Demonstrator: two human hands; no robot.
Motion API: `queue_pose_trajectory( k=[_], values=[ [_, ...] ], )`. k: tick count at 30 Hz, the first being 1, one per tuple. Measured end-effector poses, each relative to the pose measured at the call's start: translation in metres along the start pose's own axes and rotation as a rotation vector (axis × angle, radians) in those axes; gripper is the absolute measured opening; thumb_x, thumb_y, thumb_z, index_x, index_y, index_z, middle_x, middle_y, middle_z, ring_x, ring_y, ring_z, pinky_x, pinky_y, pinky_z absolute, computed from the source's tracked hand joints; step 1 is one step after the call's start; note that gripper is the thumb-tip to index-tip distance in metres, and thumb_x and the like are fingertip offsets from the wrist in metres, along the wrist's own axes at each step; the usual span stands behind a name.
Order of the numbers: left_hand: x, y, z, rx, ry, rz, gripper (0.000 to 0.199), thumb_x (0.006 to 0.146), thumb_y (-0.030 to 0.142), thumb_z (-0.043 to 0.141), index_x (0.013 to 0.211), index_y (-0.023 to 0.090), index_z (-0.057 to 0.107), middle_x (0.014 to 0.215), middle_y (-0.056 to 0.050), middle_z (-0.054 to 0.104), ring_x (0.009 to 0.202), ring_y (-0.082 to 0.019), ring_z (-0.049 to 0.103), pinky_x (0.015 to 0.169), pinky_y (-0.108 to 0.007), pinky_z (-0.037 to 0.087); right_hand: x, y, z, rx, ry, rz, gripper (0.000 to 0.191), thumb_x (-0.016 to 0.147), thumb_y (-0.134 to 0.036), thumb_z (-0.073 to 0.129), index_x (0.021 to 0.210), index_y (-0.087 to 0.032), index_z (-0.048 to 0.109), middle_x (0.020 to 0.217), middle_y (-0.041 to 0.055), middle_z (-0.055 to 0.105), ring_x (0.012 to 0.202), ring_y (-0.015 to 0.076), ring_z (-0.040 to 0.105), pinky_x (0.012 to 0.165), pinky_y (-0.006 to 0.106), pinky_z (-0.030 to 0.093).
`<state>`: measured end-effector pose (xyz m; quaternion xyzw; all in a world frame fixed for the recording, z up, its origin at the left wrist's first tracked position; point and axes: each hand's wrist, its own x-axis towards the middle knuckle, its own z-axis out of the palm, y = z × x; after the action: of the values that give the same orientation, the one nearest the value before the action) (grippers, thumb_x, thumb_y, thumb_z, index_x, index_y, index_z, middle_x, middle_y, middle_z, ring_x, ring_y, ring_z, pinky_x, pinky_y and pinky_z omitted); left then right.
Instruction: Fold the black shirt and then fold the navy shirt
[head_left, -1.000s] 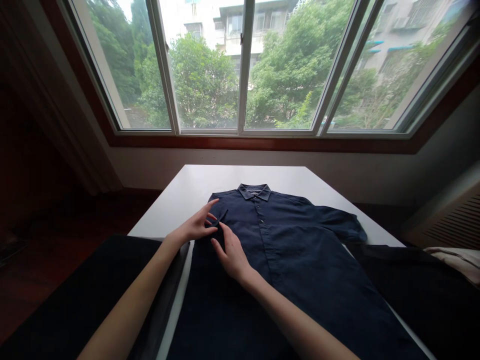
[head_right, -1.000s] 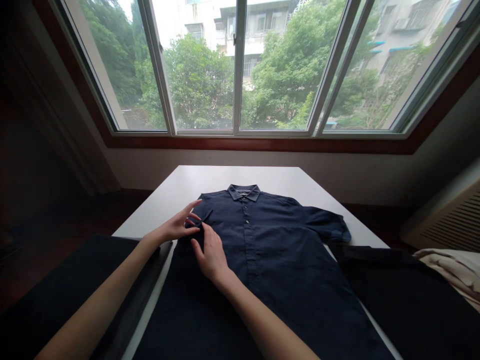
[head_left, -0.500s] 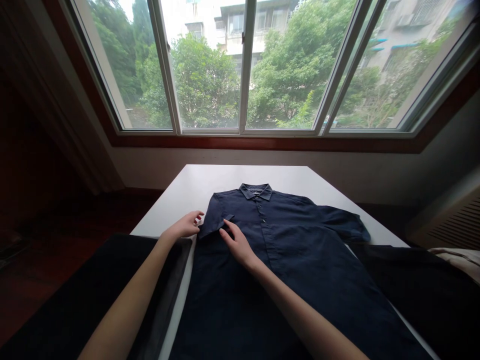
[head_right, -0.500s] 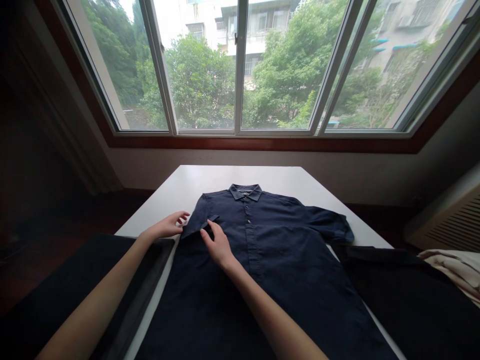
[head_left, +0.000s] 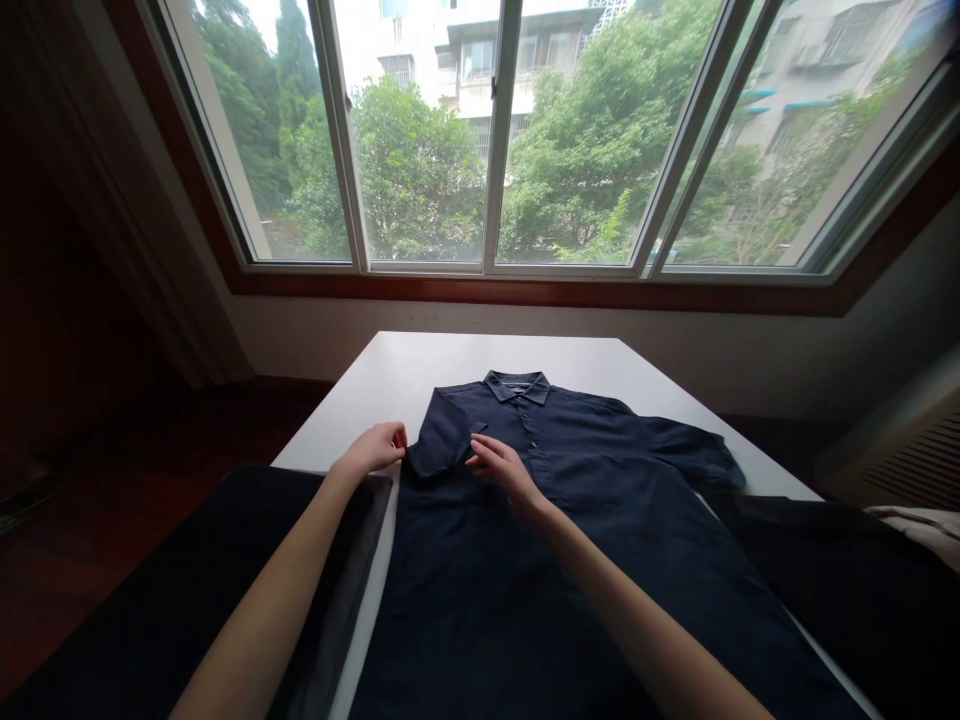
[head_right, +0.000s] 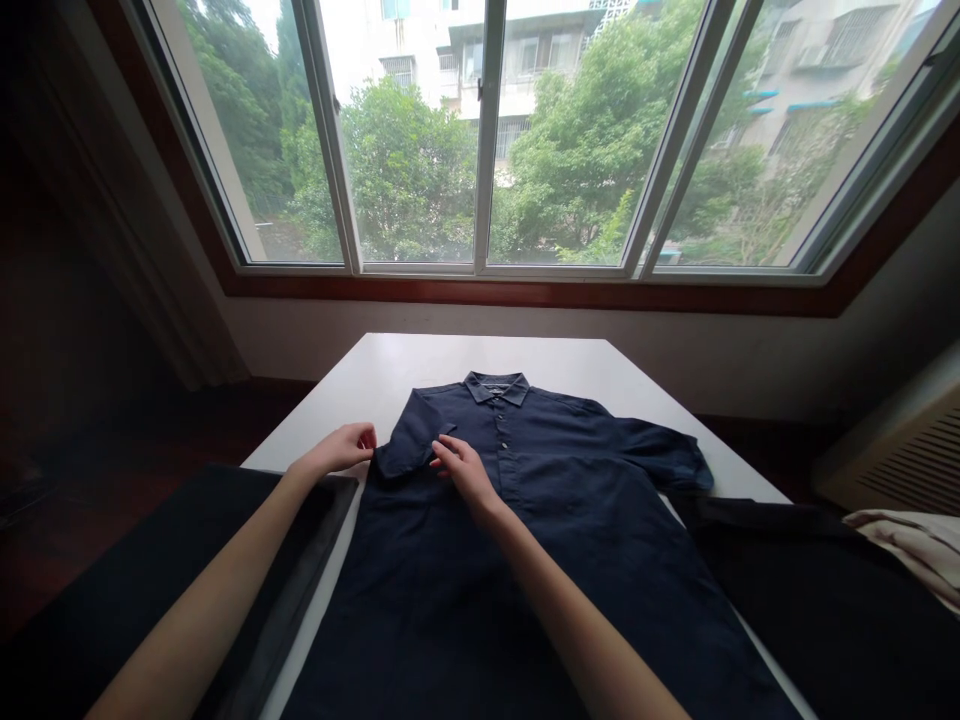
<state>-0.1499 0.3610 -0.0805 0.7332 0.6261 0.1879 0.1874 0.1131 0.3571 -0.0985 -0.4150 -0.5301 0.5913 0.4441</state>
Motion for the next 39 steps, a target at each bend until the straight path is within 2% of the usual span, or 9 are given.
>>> queue_pose_trajectory(
  k=[9,14,17,22,25,29,32,36,39],
  values=[
    [0.003,-0.01,0.004,0.012,-0.038,-0.046,0.008,0.07,0.021,0.061,0.077,0.018,0.06,0.076,-0.002,0.065,0.072,-0.018,0.061,0.062,-0.024,0.043,0.0,0.013,-0.015,-0.107,0.063,0.072,0.037,0.081,-0.033,0.062,0.111,-0.012,0.062,0.114,0.0151,0.061,0.08,0.0202,0.066,0.06,0.03,0.057],
    [0.0,-0.004,-0.002,0.041,-0.059,-0.078,0.008,0.07,0.019,0.06,0.077,0.018,0.061,0.08,-0.003,0.067,0.075,-0.018,0.061,0.063,-0.024,0.042,0.006,0.015,-0.016,-0.485,0.103,-0.234,0.04,0.082,-0.033,0.056,0.117,-0.014,0.06,0.122,0.0145,0.057,0.088,0.0212,0.064,0.081,0.039,0.056],
    [-0.004,0.001,-0.007,0.074,-0.093,-0.126,0.01,0.07,0.019,0.058,0.079,0.018,0.062,0.081,-0.004,0.067,0.075,-0.019,0.061,0.062,-0.024,0.042,0.005,0.018,-0.016,-0.802,0.091,-0.457,0.038,0.085,-0.031,0.053,0.119,-0.015,0.061,0.128,0.0137,0.056,0.111,0.0251,0.057,0.101,0.043,0.045],
    [-0.009,0.014,-0.016,0.136,-0.088,-0.167,0.019,0.07,0.014,0.054,0.086,0.018,0.064,0.088,-0.006,0.069,0.077,-0.021,0.062,0.063,-0.026,0.042,-0.004,0.026,-0.013,-1.162,0.009,-0.453,0.043,0.092,-0.029,0.049,0.131,-0.012,0.055,0.14,0.0152,0.049,0.13,0.0274,0.043,0.11,0.047,0.033],
    [-0.01,0.029,-0.015,0.188,0.012,-0.1,0.034,0.072,0.009,0.05,0.102,0.018,0.063,0.104,-0.009,0.068,0.091,-0.024,0.062,0.076,-0.031,0.046,-0.009,0.027,-0.011,-1.231,0.004,-0.436,0.045,0.094,-0.028,0.046,0.135,-0.011,0.051,0.144,0.0151,0.046,0.133,0.0275,0.04,0.112,0.047,0.03],
    [-0.004,0.044,0.008,0.158,0.121,0.116,0.038,0.085,0.026,0.051,0.121,0.017,0.057,0.125,-0.015,0.06,0.114,-0.028,0.057,0.099,-0.038,0.042,-0.012,0.024,-0.009,-1.233,-0.002,-0.42,0.045,0.094,-0.028,0.046,0.136,-0.012,0.05,0.145,0.0144,0.044,0.135,0.0261,0.038,0.113,0.047,0.028],
    [0.001,0.047,0.037,0.088,0.066,0.228,0.052,0.089,0.039,0.05,0.136,0.015,0.048,0.145,-0.016,0.044,0.135,-0.027,0.041,0.112,-0.04,0.032,-0.012,0.025,-0.009,-1.2,0.005,-0.421,0.045,0.093,-0.028,0.047,0.136,-0.013,0.05,0.144,0.0144,0.045,0.135,0.0259,0.038,0.114,0.048,0.028],
    [0.0,0.044,0.063,0.141,-0.061,0.202,0.061,0.092,0.046,0.048,0.144,0.016,0.039,0.154,-0.017,0.029,0.143,-0.031,0.025,0.116,-0.047,0.021,-0.006,0.027,-0.021,-1.037,0.021,-0.472,0.042,0.09,-0.027,0.052,0.13,-0.015,0.056,0.139,0.0139,0.051,0.13,0.024,0.044,0.111,0.044,0.033],
    [-0.003,0.044,0.065,0.2,-0.105,0.182,0.063,0.094,0.049,0.043,0.148,0.018,0.035,0.156,-0.015,0.024,0.145,-0.03,0.019,0.117,-0.048,0.017,0.005,0.018,-0.053,-0.929,0.105,-0.549,0.034,0.088,-0.025,0.052,0.118,-0.015,0.062,0.13,0.0127,0.058,0.123,0.0223,0.051,0.108,0.04,0.038]
  ],
)
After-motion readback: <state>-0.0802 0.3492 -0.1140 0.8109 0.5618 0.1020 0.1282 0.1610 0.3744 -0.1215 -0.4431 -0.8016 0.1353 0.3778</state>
